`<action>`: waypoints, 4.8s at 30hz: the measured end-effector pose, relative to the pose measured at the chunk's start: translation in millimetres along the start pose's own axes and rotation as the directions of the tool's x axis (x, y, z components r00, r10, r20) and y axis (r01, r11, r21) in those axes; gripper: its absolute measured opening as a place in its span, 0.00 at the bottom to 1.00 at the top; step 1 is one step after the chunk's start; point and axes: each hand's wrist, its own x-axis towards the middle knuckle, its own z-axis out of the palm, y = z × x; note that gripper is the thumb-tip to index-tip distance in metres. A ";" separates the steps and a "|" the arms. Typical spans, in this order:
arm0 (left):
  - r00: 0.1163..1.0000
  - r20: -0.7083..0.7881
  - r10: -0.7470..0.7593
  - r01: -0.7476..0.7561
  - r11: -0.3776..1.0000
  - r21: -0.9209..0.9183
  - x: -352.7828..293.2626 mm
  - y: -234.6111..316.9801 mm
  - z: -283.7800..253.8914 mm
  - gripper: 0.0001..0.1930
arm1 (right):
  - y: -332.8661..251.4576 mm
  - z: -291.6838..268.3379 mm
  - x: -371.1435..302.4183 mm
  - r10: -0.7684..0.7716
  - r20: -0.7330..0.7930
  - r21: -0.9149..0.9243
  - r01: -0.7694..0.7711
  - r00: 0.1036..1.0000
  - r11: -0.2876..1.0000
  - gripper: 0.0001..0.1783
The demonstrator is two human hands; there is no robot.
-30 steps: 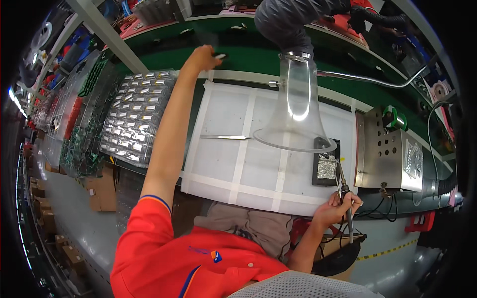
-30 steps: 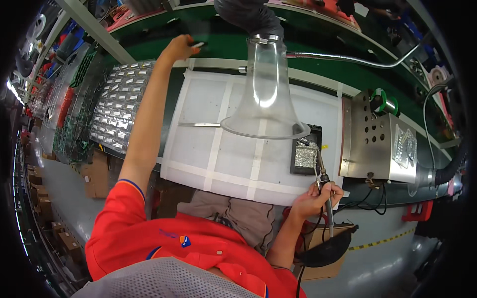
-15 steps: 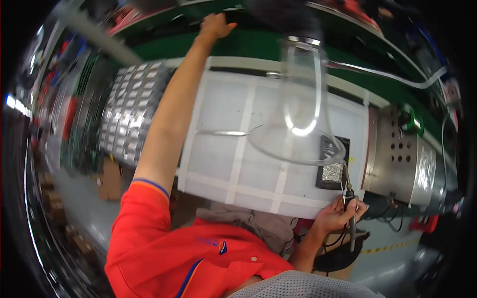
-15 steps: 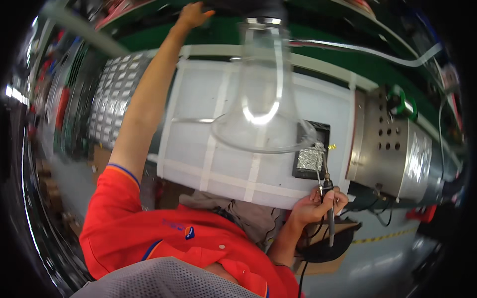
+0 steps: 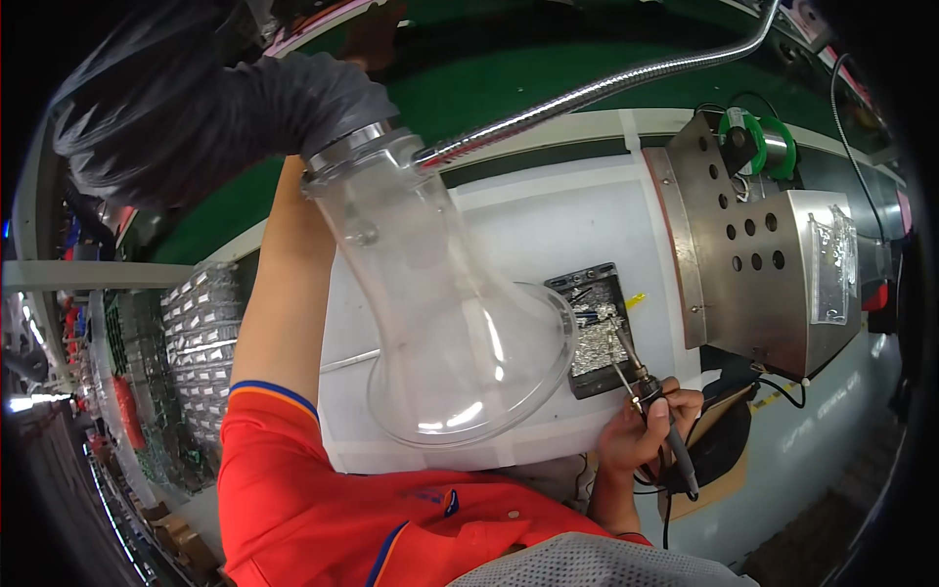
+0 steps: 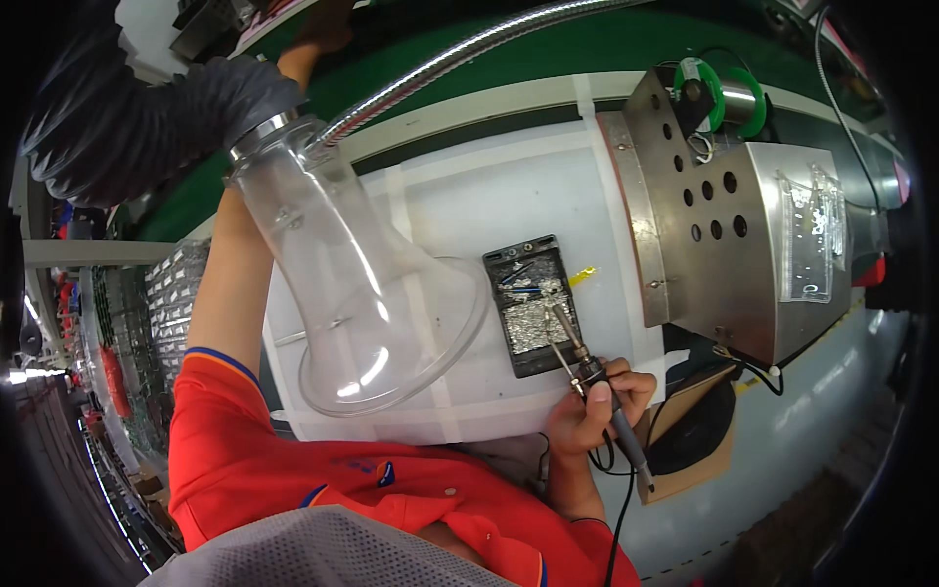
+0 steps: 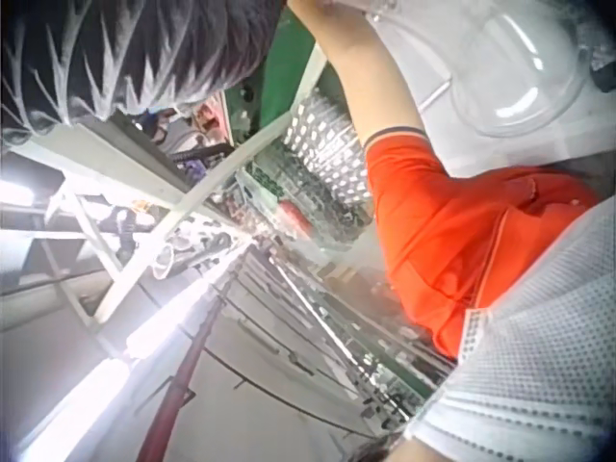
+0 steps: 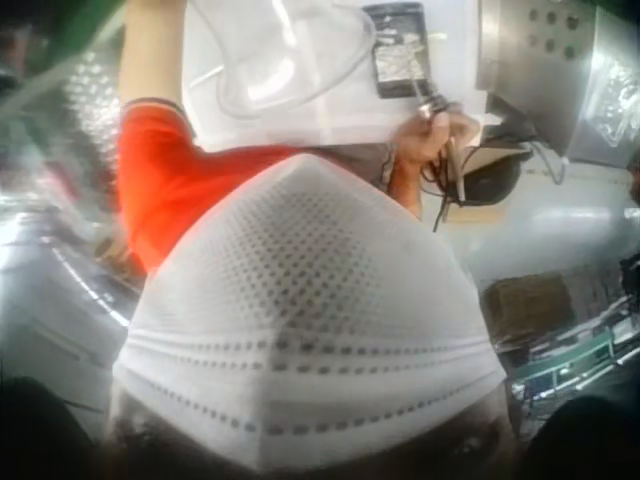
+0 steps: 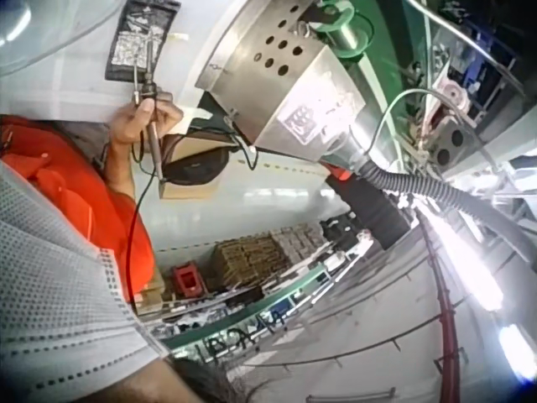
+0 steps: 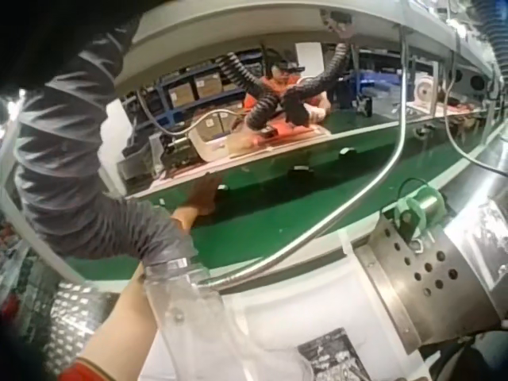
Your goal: Soldering wires and components onto electronic circuit boards at a workstation.
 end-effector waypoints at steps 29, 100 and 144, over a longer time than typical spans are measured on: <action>0.984 -0.004 -0.180 0.174 0.953 -0.248 -344.4 414.1 -124.6 0.18 | 13.5 8.3 2.5 -0.117 0.182 0.261 0.067 0.976 0.963 0.09; 0.623 -0.009 -0.783 0.655 0.527 -0.541 -377.4 409.1 -144.5 0.08 | -7.4 -44.0 -19.4 0.154 0.475 0.368 -0.355 0.866 0.859 0.33; 0.838 0.043 -0.544 0.546 0.836 -0.058 -277.6 438.5 -102.8 0.04 | 0.2 49.9 -63.5 -0.172 0.554 0.064 0.164 0.815 0.984 0.08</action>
